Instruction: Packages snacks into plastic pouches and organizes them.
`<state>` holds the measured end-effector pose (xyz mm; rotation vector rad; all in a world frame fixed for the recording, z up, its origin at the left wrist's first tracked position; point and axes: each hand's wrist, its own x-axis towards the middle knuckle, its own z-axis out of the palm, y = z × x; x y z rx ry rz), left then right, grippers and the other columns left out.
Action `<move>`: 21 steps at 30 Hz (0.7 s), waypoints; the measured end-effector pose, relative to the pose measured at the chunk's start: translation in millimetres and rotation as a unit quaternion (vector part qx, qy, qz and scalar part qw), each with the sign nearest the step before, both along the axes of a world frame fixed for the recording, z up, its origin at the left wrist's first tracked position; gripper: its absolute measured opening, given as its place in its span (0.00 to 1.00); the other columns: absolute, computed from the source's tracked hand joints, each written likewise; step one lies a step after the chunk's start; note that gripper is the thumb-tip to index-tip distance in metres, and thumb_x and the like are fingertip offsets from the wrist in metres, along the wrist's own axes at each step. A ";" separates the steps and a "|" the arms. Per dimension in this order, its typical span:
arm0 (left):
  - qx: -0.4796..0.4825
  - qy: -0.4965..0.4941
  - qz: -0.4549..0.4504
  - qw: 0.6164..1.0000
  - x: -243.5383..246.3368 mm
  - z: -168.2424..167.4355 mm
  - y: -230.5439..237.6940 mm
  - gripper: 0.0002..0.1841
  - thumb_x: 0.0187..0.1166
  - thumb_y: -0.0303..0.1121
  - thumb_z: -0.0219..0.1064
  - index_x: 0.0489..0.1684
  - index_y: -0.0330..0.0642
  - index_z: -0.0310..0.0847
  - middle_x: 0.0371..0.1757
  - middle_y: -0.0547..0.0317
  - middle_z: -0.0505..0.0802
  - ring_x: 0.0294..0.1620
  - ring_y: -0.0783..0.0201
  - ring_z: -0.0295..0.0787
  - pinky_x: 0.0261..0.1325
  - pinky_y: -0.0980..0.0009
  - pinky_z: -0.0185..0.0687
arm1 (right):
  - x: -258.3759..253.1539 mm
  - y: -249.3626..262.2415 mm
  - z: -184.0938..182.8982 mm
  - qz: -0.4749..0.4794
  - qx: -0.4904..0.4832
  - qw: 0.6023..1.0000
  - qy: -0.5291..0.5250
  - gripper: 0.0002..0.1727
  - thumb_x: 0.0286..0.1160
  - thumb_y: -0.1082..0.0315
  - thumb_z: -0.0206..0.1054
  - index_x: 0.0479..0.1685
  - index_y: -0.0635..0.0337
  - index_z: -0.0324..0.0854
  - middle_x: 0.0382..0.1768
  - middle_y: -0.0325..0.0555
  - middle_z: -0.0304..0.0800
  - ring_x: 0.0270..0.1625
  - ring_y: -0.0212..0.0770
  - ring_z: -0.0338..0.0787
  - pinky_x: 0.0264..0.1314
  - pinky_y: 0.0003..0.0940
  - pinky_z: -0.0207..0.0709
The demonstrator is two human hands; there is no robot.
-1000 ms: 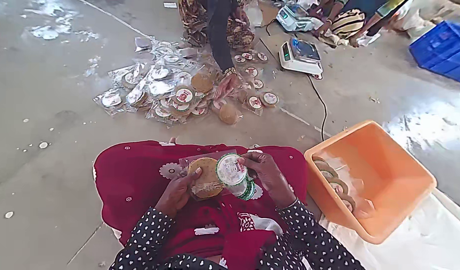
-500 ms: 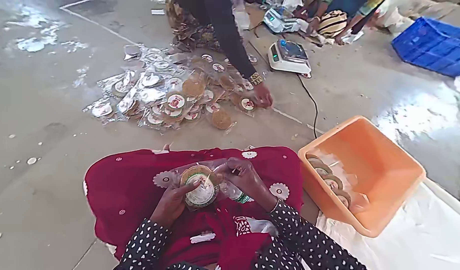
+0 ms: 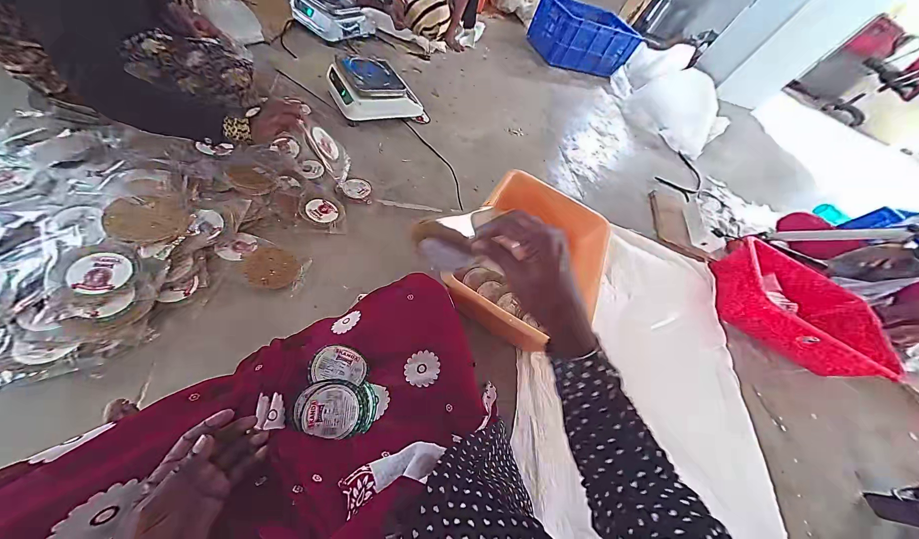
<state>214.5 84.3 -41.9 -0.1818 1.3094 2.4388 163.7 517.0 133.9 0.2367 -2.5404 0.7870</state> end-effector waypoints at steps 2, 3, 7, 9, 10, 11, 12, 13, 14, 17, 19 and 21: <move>-0.001 -0.006 0.000 1.000 -4.8 1.2 -0.6 0.17 0.92 0.38 0.48 0.65 0.48 0.81 0.55 0.52 0.95 0.52 0.55 0.95 0.56 0.57 0.93 | 3.3 51.3 -0.1 -0.067 0.079 0.994 -0.022 0.10 0.82 0.65 0.66 0.48 0.59 0.91 0.52 0.49 0.94 0.61 0.48 0.90 0.67 0.53 0.81; -0.010 -0.004 0.001 1.000 -8.1 3.2 0.0 0.17 0.92 0.38 0.46 0.64 0.48 0.81 0.55 0.52 0.95 0.51 0.55 0.96 0.55 0.57 0.93 | 6.8 71.4 -3.1 -0.099 0.106 0.988 -0.045 0.10 0.82 0.66 0.66 0.47 0.61 0.91 0.51 0.52 0.93 0.60 0.52 0.91 0.66 0.57 0.80; -0.060 0.015 0.027 0.998 -23.6 13.4 -2.9 0.18 0.90 0.36 0.46 0.63 0.46 0.81 0.52 0.53 0.95 0.49 0.55 0.96 0.52 0.57 0.94 | 23.3 74.5 4.1 -0.235 0.132 0.914 -0.304 0.12 0.86 0.74 0.63 0.58 0.72 0.87 0.63 0.69 0.87 0.72 0.67 0.82 0.81 0.64 0.65; -0.084 0.014 0.051 0.995 -31.8 24.1 -6.9 0.18 0.89 0.35 0.45 0.64 0.42 0.79 0.52 0.51 0.95 0.47 0.54 0.96 0.51 0.57 0.94 | 28.6 83.0 -11.3 -0.241 0.135 0.892 -0.358 0.11 0.83 0.75 0.66 0.56 0.71 0.88 0.62 0.70 0.88 0.71 0.70 0.82 0.79 0.67 0.65; -0.094 0.014 0.059 0.994 -36.7 28.9 -9.3 0.18 0.89 0.34 0.45 0.64 0.40 0.78 0.52 0.50 0.95 0.47 0.54 0.96 0.51 0.57 0.94 | 31.5 102.5 -30.5 -0.219 0.144 0.907 -0.330 0.08 0.80 0.74 0.69 0.50 0.68 0.91 0.56 0.69 0.90 0.65 0.71 0.86 0.73 0.71 0.69; -0.103 0.013 0.066 0.992 -41.4 32.9 -11.7 0.18 0.89 0.34 0.44 0.64 0.39 0.77 0.52 0.50 0.94 0.47 0.53 0.95 0.52 0.56 0.94 | 30.2 126.5 -53.5 -0.188 0.154 0.929 -0.279 0.06 0.77 0.71 0.73 0.44 0.63 0.93 0.49 0.66 0.93 0.57 0.71 0.89 0.63 0.75 0.75; -0.107 0.011 0.073 0.991 -46.1 35.4 -14.3 0.18 0.90 0.33 0.44 0.65 0.37 0.77 0.51 0.49 0.94 0.47 0.53 0.95 0.52 0.56 0.94 | 21.5 136.2 -68.1 -0.167 0.142 0.945 -0.243 0.06 0.75 0.69 0.75 0.43 0.61 0.93 0.47 0.65 0.93 0.55 0.71 0.90 0.60 0.78 0.73; -0.101 0.006 0.081 0.992 -50.8 35.5 -17.1 0.18 0.90 0.32 0.44 0.65 0.36 0.76 0.51 0.46 0.95 0.46 0.51 0.96 0.52 0.55 0.94 | 7.4 132.1 -74.8 -0.154 0.124 0.953 -0.228 0.08 0.75 0.67 0.74 0.45 0.61 0.92 0.48 0.65 0.93 0.56 0.71 0.89 0.61 0.79 0.71; -0.086 0.000 0.089 0.992 -55.1 33.8 -19.6 0.18 0.91 0.31 0.44 0.65 0.34 0.76 0.52 0.43 0.94 0.47 0.50 0.96 0.53 0.54 0.94 | -11.4 117.5 -76.9 -0.136 0.107 0.960 -0.221 0.09 0.77 0.65 0.74 0.46 0.62 0.91 0.48 0.64 0.93 0.56 0.69 0.89 0.61 0.78 0.72; -0.045 -0.031 0.103 0.993 -65.2 22.2 -22.5 0.18 0.92 0.30 0.43 0.65 0.32 0.76 0.51 0.42 0.94 0.46 0.49 0.96 0.53 0.54 0.94 | -84.1 31.2 -82.1 -0.034 0.049 0.974 -0.220 0.10 0.80 0.66 0.71 0.49 0.63 0.90 0.48 0.57 0.94 0.53 0.56 0.93 0.62 0.65 0.82; -0.031 -0.073 0.119 0.990 -69.0 14.7 -20.9 0.16 0.92 0.29 0.44 0.63 0.32 0.76 0.49 0.43 0.94 0.45 0.50 0.96 0.51 0.55 0.94 | -141.8 -34.0 -107.7 0.056 0.013 0.966 -0.251 0.12 0.79 0.66 0.72 0.54 0.63 0.89 0.50 0.54 0.94 0.54 0.51 0.93 0.64 0.59 0.83; -0.021 -0.098 0.130 0.986 -73.4 10.4 -21.0 0.15 0.92 0.28 0.46 0.64 0.31 0.76 0.48 0.42 0.94 0.44 0.50 0.96 0.50 0.55 0.94 | -197.5 -93.4 -148.1 0.119 0.009 0.947 -0.298 0.19 0.77 0.64 0.74 0.63 0.64 0.85 0.54 0.57 0.93 0.58 0.53 0.93 0.67 0.58 0.83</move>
